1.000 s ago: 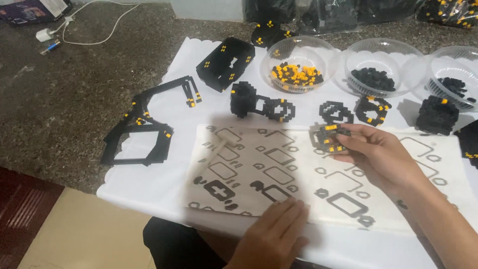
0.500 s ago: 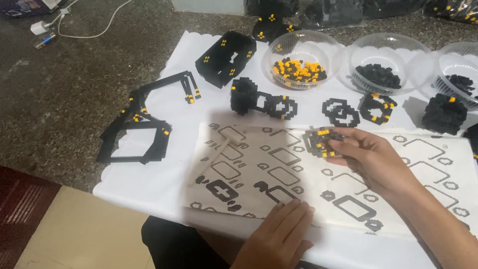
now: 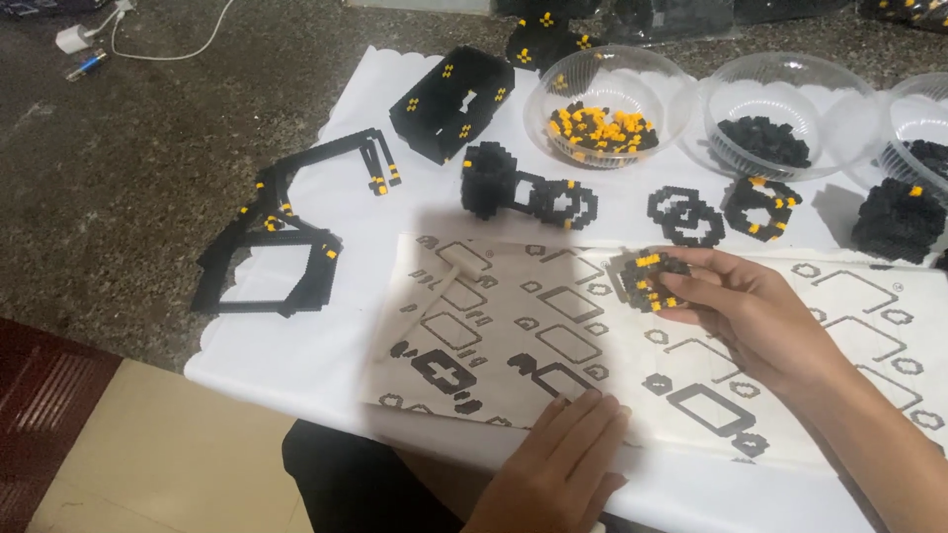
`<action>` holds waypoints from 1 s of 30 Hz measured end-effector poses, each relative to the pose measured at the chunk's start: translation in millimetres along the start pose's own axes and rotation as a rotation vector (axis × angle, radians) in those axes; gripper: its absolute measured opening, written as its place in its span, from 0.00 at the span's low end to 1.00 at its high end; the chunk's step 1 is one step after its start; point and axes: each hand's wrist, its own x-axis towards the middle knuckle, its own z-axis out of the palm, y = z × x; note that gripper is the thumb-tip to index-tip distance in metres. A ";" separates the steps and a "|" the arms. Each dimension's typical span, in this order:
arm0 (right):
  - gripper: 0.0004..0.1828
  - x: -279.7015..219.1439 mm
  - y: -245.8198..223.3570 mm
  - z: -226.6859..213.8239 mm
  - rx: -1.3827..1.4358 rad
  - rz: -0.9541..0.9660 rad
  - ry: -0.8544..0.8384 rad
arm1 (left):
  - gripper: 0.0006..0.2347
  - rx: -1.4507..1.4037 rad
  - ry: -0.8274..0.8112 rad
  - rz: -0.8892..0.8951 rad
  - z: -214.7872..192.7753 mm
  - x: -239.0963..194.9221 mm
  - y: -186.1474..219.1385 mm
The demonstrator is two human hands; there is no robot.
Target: The person assembles small black and yellow interlocking blocks into various shapes on a table. They follow a printed instruction sheet, picking up pieces from clear bowls and snapping them together by hand to form structures.
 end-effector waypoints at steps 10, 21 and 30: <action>0.22 8.7 9.0 -5.8 0.005 -0.027 -0.014 | 0.17 -0.122 0.036 -0.033 -3.8 -1.2 -0.1; 0.20 9.1 6.4 -4.3 0.005 -0.007 -0.018 | 0.16 0.146 -0.063 -0.615 -96.2 17.5 -103.4; 0.18 8.4 5.6 -3.5 0.007 -0.018 -0.027 | 0.11 0.389 -0.163 -0.637 -118.6 19.6 -133.0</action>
